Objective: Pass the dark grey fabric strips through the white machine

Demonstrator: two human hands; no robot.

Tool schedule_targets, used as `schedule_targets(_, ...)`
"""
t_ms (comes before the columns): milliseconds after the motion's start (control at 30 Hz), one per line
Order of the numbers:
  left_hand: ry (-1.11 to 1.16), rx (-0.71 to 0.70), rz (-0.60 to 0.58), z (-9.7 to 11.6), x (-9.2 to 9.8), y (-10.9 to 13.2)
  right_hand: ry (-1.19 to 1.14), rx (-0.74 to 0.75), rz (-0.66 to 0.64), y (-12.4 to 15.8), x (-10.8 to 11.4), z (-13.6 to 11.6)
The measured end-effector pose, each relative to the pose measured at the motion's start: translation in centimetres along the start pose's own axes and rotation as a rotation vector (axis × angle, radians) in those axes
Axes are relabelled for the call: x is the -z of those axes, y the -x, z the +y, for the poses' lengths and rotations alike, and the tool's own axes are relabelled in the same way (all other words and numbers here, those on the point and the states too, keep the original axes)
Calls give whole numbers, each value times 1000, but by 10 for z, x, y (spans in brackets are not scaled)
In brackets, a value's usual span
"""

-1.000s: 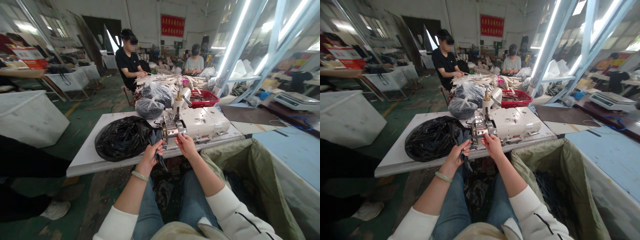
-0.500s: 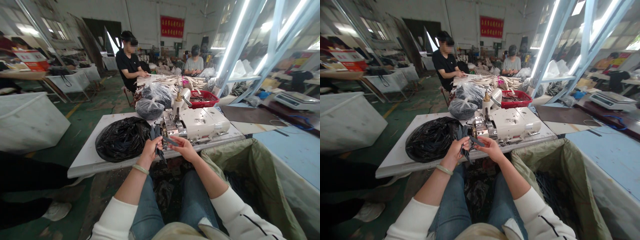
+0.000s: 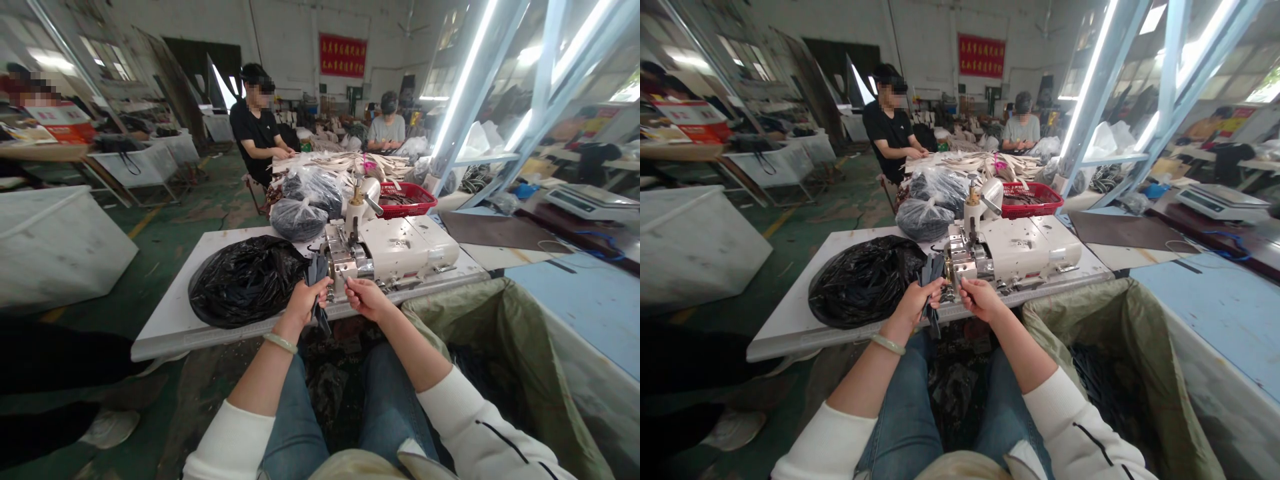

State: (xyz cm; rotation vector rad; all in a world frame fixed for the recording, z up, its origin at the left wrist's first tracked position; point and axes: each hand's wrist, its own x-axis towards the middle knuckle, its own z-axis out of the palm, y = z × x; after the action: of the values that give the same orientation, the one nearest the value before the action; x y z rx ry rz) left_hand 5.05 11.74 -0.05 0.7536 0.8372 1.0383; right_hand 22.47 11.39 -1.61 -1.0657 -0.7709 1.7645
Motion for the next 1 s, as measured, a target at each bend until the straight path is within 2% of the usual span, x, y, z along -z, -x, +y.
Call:
schedule_targets(167, 93, 7, 41, -4, 10, -2, 42, 170, 273, -28, 10, -13)
schedule_targets(300, 123, 19, 70, -7, 15, -2, 77, 183, 349, -44, 13, -23)
schedule_targets(533, 122, 61, 54, -8, 18, 0, 91, 145, 408, -53, 15, -27)
schedule_targets(667, 119, 86, 28, -7, 16, -1, 103, 220, 517, -53, 17, -29)
schedule_targets(733, 112, 98, 17, -7, 15, -1, 117, 291, 610, -45, 26, -29)
schedule_targets(833, 91, 104, 8, -7, 14, -1, 146, 399, 787, -11, 64, -21)
schedule_targets(900, 71, 103, 7, -7, 15, -1, 234, 460, 1040, 25, 107, -8)
schedule_targets(967, 48, 102, 5, -7, 14, -1, 446, 480, 1518, 66, 156, 9)
schedule_targets(1000, 36, 101, 2, -7, 14, -1, 479, 457, 1657, 84, 179, 17)
